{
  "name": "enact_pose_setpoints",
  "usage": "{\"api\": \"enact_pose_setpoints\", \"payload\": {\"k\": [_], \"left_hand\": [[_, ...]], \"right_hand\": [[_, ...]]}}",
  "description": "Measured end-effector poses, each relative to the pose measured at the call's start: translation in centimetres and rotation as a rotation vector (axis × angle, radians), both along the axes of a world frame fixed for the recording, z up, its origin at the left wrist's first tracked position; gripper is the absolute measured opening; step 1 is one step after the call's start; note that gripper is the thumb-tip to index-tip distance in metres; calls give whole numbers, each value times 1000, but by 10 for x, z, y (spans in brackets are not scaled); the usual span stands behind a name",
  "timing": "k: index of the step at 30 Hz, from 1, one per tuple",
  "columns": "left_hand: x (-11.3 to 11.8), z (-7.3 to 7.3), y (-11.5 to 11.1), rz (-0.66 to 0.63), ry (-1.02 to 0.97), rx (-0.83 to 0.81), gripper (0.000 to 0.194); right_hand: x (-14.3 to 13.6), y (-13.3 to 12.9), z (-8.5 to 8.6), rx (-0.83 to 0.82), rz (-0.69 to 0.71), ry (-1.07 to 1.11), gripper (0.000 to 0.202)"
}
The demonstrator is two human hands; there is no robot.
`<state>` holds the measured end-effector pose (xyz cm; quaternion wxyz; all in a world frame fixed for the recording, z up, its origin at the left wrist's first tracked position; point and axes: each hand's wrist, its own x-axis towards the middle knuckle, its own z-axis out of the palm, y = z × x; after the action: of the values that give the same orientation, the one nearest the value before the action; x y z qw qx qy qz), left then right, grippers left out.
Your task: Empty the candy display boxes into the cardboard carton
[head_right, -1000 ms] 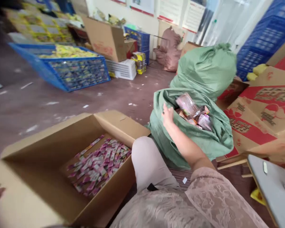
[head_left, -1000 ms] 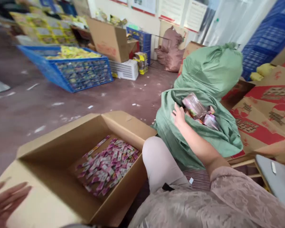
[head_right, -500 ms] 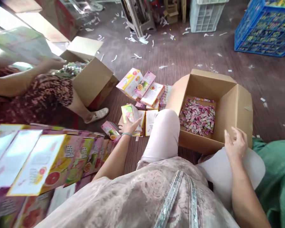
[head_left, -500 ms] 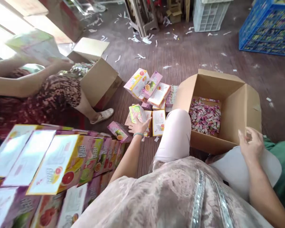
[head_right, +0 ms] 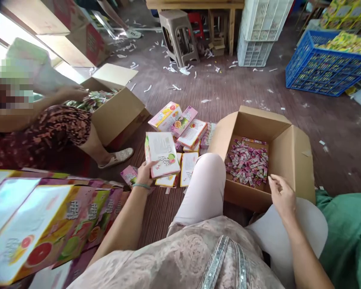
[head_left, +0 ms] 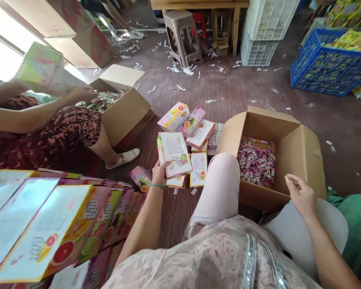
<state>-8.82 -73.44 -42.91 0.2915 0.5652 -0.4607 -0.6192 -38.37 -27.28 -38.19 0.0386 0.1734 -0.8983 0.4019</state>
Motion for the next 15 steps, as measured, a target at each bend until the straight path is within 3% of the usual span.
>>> {"api": "enact_pose_setpoints", "payload": {"k": [3,7,9,12,15], "left_hand": [[-36,58,7,-110,233,-63,67],[-115,144,49,-542,367,-257,73],[-157,172,83,-771,370,-377,82],[-211,184,132,-1063,418,-411,100],[-256,169,167,-1333,511,9,95]], "right_hand": [[3,-42,21,-205,97,-292,73],[-3,-116,58,-632,321,-631,89],[-16,-143,72,-856,361,-728,97],[-41,-151,77,-1141,291,-759,94],[-55,-130,62,-1286,284,-835,96]]}}
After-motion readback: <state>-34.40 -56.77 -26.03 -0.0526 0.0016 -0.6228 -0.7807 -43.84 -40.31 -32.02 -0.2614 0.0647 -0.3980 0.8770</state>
